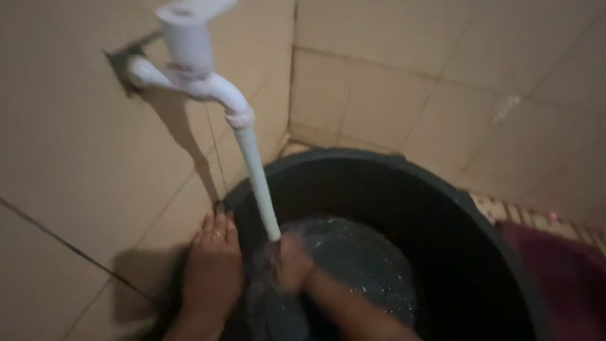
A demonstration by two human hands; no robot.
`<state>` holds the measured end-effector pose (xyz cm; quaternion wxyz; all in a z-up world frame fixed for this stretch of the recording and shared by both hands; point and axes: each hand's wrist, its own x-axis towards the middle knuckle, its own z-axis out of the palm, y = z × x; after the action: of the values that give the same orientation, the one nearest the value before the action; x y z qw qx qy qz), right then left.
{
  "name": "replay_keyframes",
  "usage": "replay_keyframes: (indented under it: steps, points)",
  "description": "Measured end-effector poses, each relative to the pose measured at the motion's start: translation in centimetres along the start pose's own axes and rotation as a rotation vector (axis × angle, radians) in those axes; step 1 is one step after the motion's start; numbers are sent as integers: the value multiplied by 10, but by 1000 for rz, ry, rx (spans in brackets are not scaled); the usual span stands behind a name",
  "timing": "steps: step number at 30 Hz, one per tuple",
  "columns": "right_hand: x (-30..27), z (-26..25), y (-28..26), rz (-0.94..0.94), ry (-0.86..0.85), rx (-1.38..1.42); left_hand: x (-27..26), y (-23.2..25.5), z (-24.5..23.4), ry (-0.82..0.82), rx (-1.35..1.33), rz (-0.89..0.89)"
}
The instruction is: The person scrubs the exterior of a plastic bucket with a cloth and water, rinses it, and then uses a shower head and a cloth to wash the bathroom wall and fixtures.
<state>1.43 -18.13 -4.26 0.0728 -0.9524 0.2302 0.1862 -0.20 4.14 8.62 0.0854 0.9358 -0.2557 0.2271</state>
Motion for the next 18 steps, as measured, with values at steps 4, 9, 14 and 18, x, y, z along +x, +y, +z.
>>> replay_keyframes:
  steps: [4, 9, 14, 18]
  points:
    - [-30, -47, 23, -17, -213, 165, -10, 1, 2, 72, -57, 15]
    - [-103, -83, 133, 171, -148, -199, -11, 3, 8, 192, -89, 31]
    - [-130, 2, 104, -353, 153, -123, -17, -4, 14, 225, -137, 29]
    - [-115, 126, 38, -1324, 595, -19, -18, -8, 26, 102, -60, -13]
